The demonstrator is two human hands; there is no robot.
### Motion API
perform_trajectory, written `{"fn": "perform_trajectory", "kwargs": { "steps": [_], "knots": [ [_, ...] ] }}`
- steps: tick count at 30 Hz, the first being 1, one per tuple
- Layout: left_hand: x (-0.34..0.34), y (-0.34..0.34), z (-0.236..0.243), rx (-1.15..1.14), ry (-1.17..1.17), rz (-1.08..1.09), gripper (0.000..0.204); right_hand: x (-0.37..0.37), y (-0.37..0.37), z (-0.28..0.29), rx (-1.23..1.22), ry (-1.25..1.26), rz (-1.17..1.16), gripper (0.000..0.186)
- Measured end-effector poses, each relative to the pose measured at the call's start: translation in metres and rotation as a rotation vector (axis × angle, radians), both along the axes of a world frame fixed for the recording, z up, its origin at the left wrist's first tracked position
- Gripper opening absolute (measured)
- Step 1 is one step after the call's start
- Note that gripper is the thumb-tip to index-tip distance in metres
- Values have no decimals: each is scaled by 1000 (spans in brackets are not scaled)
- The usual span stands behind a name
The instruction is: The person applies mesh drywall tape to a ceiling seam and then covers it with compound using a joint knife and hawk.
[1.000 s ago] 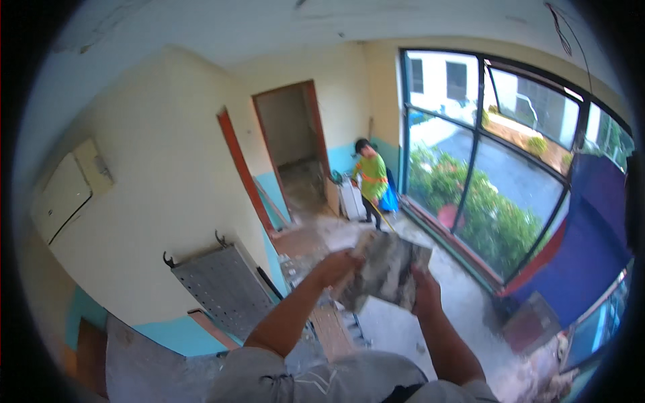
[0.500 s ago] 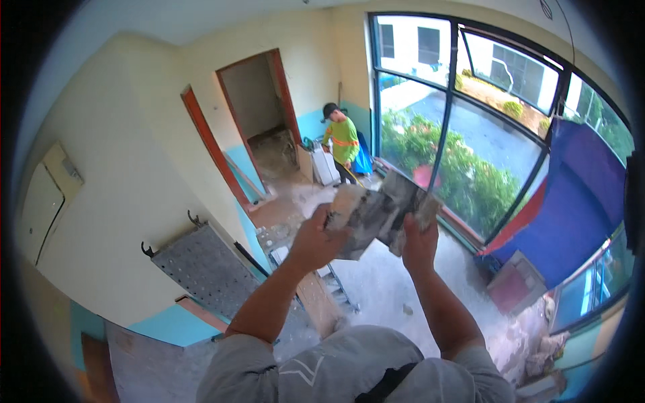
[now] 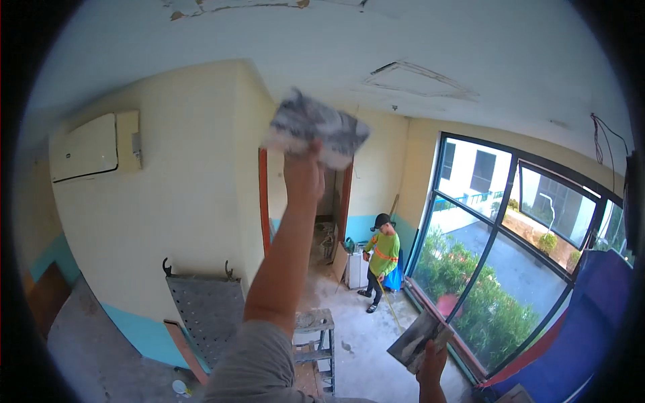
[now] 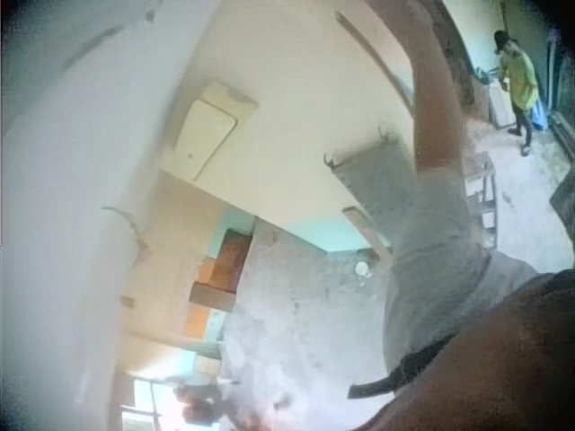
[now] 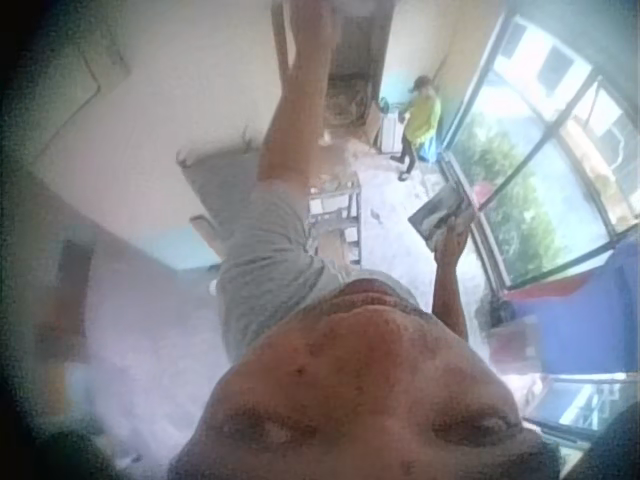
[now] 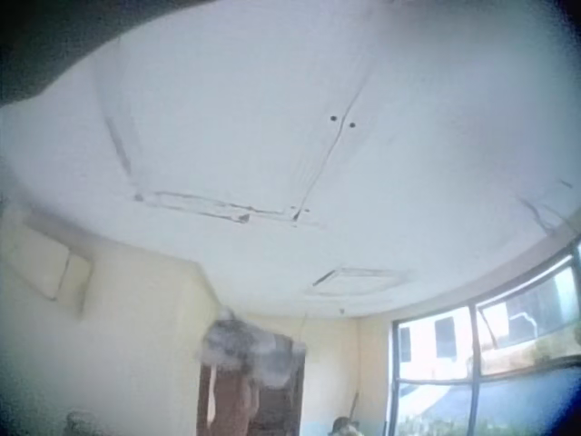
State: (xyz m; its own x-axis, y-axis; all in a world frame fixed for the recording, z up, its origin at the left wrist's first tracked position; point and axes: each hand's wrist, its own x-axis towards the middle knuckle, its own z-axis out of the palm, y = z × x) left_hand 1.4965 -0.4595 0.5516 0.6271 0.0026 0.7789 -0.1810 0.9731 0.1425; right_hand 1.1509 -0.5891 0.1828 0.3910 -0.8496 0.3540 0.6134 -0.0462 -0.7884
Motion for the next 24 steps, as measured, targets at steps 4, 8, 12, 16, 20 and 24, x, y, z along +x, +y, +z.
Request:
{"fn": "perform_trajectory", "kwargs": {
  "steps": [4, 8, 12, 16, 20, 24],
  "knots": [
    [69, -37, 94, -39, 63, -168, 67, 3, -8, -25, 18, 63, -52, 54],
    [62, -59, 159, -157, -72, -182, 62, -4, -22, -64, 13, 93, -233, 47],
    [42, -70, 207, -201, -77, -254, 41, -26, -16, -67, 73, 91, -228, 60],
    [40, -84, 249, -229, -200, -277, 49, -59, -31, -118, -30, 302, -318, 58],
    [34, -93, 260, -148, -90, -213, 57, -53, -16, -109, 92, 232, -493, 52],
    [60, -96, 261, -211, -132, -181, 59, -45, 12, -68, 128, 315, -532, 50]
  ]
}}
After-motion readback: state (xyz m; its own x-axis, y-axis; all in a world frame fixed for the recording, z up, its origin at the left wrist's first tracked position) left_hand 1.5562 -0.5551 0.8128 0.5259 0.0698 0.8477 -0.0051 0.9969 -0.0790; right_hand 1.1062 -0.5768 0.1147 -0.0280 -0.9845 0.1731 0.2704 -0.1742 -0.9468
